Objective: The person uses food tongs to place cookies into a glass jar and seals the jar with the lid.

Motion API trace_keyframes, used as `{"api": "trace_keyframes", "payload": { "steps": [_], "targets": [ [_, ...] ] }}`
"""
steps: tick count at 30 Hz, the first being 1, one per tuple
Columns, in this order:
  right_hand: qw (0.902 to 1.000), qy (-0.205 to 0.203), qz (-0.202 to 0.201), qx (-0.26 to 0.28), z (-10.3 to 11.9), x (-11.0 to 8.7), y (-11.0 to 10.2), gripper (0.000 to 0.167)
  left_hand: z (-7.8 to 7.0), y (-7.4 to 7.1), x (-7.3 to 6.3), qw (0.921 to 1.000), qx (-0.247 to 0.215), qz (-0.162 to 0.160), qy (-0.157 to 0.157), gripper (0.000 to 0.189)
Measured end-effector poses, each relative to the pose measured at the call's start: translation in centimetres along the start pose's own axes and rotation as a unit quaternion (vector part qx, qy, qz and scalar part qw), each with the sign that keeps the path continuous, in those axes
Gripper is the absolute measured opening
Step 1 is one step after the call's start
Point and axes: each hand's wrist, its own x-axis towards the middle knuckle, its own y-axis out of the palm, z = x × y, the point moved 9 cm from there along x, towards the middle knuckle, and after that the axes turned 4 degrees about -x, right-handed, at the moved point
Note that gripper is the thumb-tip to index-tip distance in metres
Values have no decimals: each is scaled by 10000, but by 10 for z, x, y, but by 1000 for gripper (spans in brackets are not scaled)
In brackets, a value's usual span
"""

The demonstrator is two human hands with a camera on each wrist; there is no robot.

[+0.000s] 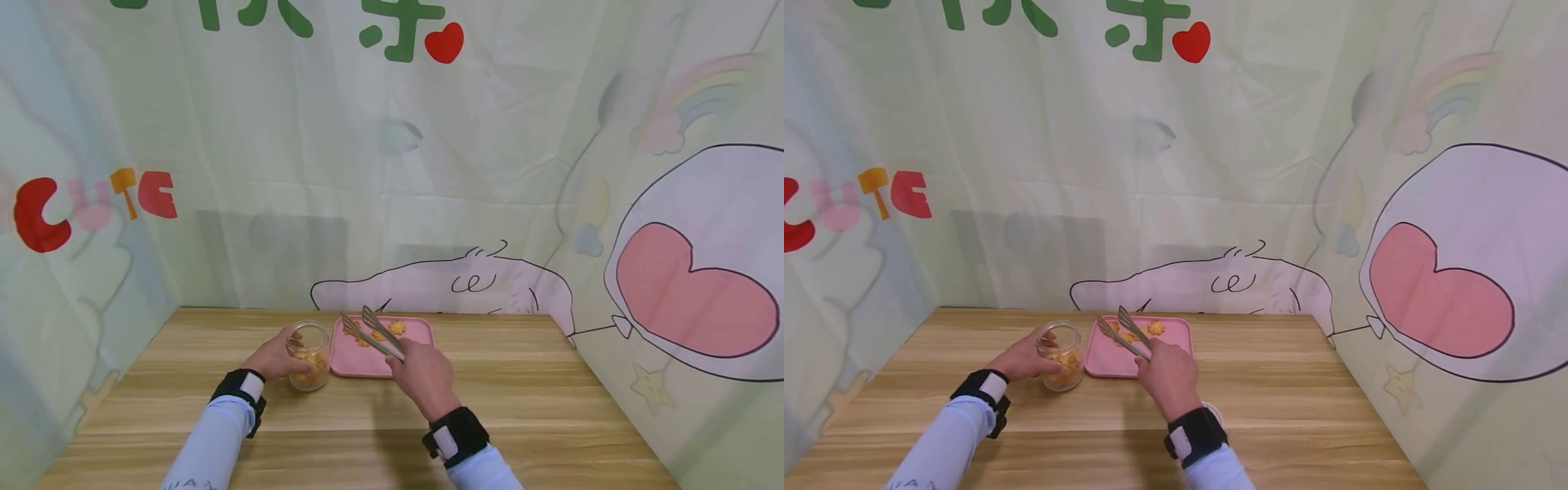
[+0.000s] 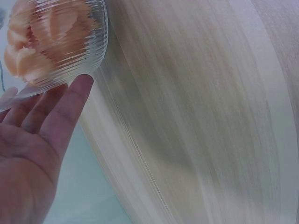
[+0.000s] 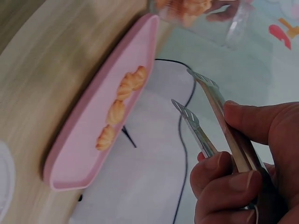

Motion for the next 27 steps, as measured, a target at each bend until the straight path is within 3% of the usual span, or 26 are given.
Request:
{"api": "trace_keyframes", "payload": {
  "steps": [8, 22, 27],
  "targets": [
    [9986, 278, 349, -298, -14, 8, 19, 36, 0, 0, 0, 9999, -31, -33, -106, 75],
    [9955, 107, 537, -776, -11, 23, 36, 27, 4, 1, 2, 9999, -24, -37, -132, 76],
    [9960, 58, 613, -645, -11, 24, 43, 25, 5, -1, 2, 9998, -19, -40, -170, 77]
  ]
}}
